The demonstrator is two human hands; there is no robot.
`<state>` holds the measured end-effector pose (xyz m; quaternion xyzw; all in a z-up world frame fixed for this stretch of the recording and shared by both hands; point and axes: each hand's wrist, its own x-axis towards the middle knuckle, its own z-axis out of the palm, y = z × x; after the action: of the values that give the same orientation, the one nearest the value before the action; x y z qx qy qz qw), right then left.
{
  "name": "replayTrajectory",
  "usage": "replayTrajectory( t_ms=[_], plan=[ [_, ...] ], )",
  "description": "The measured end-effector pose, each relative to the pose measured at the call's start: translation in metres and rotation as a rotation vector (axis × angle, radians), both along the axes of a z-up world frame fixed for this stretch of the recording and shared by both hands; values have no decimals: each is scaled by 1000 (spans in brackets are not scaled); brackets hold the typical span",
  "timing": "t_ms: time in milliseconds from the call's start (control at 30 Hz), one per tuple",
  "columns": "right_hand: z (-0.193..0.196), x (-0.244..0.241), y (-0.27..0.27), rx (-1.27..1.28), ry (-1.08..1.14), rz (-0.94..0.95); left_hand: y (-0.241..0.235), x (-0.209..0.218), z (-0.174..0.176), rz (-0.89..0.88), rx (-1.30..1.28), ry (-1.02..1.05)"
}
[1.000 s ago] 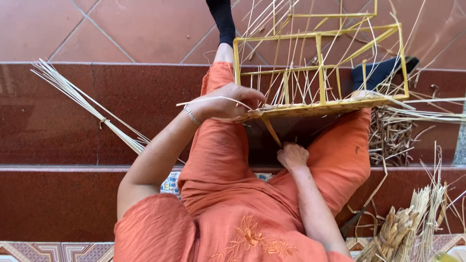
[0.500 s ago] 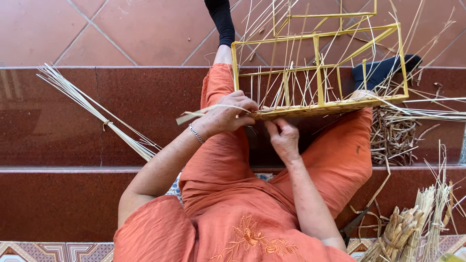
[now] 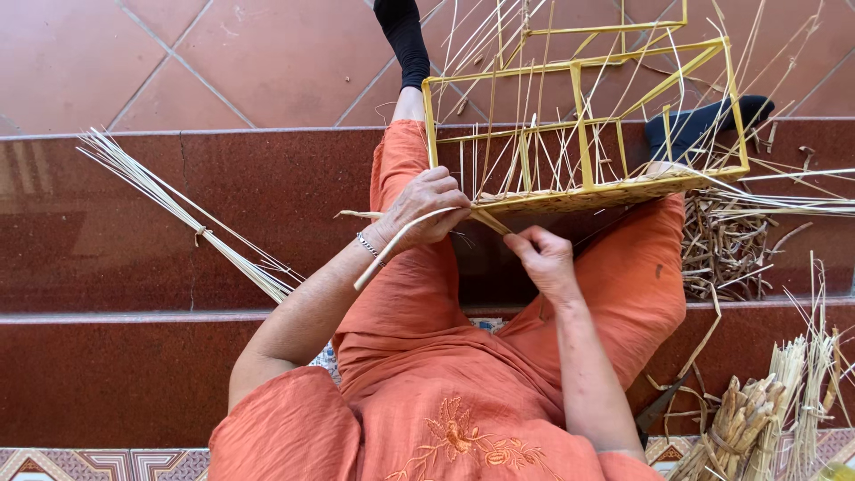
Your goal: The person weaves a rectangular basket by interlacing dried plant strips through a yellow frame. They repeatedly thread strips, trim excess with scissors, and adjust the weave to build up the basket walls.
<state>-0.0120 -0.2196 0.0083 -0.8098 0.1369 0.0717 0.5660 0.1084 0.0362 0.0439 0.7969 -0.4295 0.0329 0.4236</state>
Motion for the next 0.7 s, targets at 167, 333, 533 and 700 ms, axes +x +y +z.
replayTrajectory(
  t_ms=[167, 333, 533, 700],
  plan=[
    [47, -4, -26, 551, 151, -75, 5, 0, 22, -18, -8, 102],
    [78, -8, -29, 526, 189, -5, 13, -16, 41, 177, -83, 159],
    [59, -22, -22, 440, 380, 65, -4, -85, 11, 493, 5, 693],
    [44, -11, -11, 324, 338, 169, -49, -103, -35, 395, -533, 1381]
  ],
)
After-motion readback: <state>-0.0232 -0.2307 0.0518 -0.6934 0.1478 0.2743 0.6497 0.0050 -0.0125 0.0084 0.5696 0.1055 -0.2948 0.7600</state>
